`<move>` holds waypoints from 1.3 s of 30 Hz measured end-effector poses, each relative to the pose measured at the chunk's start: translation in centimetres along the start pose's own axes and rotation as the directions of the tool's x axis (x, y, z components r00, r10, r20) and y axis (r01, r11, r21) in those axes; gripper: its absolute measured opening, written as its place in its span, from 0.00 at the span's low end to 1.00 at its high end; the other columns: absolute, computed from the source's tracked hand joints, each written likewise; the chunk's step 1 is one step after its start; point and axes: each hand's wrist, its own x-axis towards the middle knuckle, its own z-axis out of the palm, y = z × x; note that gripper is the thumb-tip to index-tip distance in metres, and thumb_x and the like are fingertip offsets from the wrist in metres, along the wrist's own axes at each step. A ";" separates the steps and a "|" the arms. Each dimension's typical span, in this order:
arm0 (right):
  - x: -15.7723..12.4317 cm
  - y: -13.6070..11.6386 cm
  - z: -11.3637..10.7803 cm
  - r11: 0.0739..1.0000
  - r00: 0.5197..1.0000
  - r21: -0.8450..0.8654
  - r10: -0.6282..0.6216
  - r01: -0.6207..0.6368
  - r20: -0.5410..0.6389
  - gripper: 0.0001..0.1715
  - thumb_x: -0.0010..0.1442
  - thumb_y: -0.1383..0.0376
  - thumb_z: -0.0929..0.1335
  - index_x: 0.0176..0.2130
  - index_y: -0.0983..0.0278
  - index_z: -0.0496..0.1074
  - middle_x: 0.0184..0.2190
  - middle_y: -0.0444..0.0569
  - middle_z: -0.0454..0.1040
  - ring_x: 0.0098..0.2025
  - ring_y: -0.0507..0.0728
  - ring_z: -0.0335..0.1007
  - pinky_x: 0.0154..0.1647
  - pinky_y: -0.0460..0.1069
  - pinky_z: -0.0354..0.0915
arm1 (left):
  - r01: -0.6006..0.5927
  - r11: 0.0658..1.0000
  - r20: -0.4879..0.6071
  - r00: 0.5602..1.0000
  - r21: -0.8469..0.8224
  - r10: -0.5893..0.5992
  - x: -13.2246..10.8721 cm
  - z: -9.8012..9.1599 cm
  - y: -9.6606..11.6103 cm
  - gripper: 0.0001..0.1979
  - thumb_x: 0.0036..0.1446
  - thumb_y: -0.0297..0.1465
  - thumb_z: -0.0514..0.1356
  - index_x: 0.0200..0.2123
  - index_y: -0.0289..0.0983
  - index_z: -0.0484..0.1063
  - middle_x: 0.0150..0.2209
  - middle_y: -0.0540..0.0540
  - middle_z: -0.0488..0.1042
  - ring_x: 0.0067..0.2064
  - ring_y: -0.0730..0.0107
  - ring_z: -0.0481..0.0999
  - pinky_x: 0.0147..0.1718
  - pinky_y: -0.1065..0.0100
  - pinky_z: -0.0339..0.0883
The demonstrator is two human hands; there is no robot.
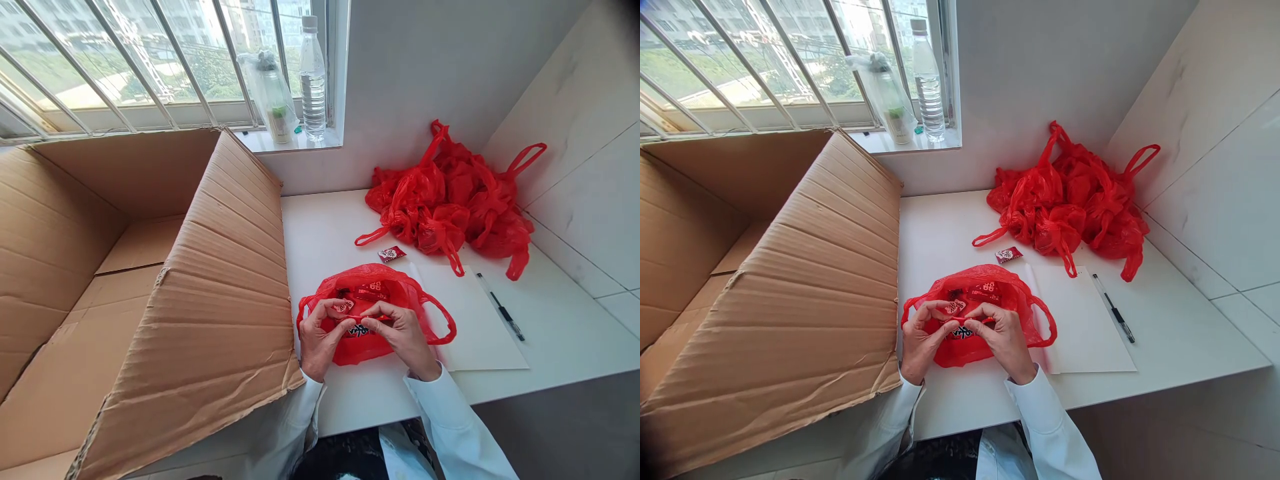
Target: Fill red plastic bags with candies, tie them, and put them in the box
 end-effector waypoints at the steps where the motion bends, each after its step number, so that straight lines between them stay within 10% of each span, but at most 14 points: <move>1: -0.2 0.1 -0.1 1.000 1.000 -0.009 0.009 -0.009 -0.002 0.12 0.58 0.57 0.69 0.31 0.63 0.76 0.28 0.45 0.77 0.31 0.53 0.70 0.34 0.47 0.65 | -0.001 1.000 0.007 1.000 -0.004 0.001 0.0 0.0 -0.1 0.13 0.51 0.35 0.68 0.40 0.42 0.73 0.34 0.50 0.81 0.35 0.67 0.80 0.41 0.61 0.75; 16: -0.4 -0.7 -0.8 0.980 0.999 -0.198 -0.032 0.029 -0.012 0.10 0.60 0.60 0.67 0.32 0.61 0.75 0.28 0.43 0.76 0.30 0.52 0.69 0.32 0.46 0.62 | -0.121 0.959 -0.052 0.989 0.258 0.139 -0.7 0.2 -0.5 0.05 0.54 0.35 0.65 0.35 0.42 0.75 0.32 0.52 0.81 0.30 0.68 0.80 0.34 0.65 0.75; 25: 2.4 -1.3 -2.4 0.805 0.986 -0.573 -0.092 0.157 0.142 0.10 0.63 0.63 0.62 0.33 0.60 0.72 0.28 0.42 0.75 0.29 0.52 0.70 0.31 0.46 0.63 | -0.260 0.834 -0.040 0.947 0.486 0.319 0.1 -0.1 -0.3 0.18 0.65 0.25 0.49 0.54 0.41 0.69 0.54 0.44 0.73 0.57 0.63 0.70 0.57 0.57 0.63; 32: 3.4 -0.2 -0.9 0.695 0.985 -0.701 -0.162 0.161 0.065 0.18 0.64 0.69 0.61 0.51 0.65 0.70 0.48 0.56 0.73 0.51 0.62 0.67 0.50 0.57 0.64 | -0.289 0.757 0.023 0.940 0.586 0.341 0.3 0.9 -0.4 0.26 0.61 0.19 0.47 0.61 0.38 0.59 0.57 0.41 0.70 0.60 0.60 0.67 0.57 0.54 0.63; 39: 1.6 0.9 -2.0 0.638 0.964 -0.723 -0.170 0.264 0.202 0.18 0.63 0.69 0.62 0.51 0.62 0.73 0.50 0.52 0.73 0.54 0.62 0.64 0.53 0.58 0.67 | -0.291 0.683 0.133 0.952 0.669 0.275 1.3 1.3 0.0 0.16 0.58 0.18 0.51 0.42 0.39 0.74 0.50 0.44 0.75 0.54 0.51 0.68 0.50 0.49 0.69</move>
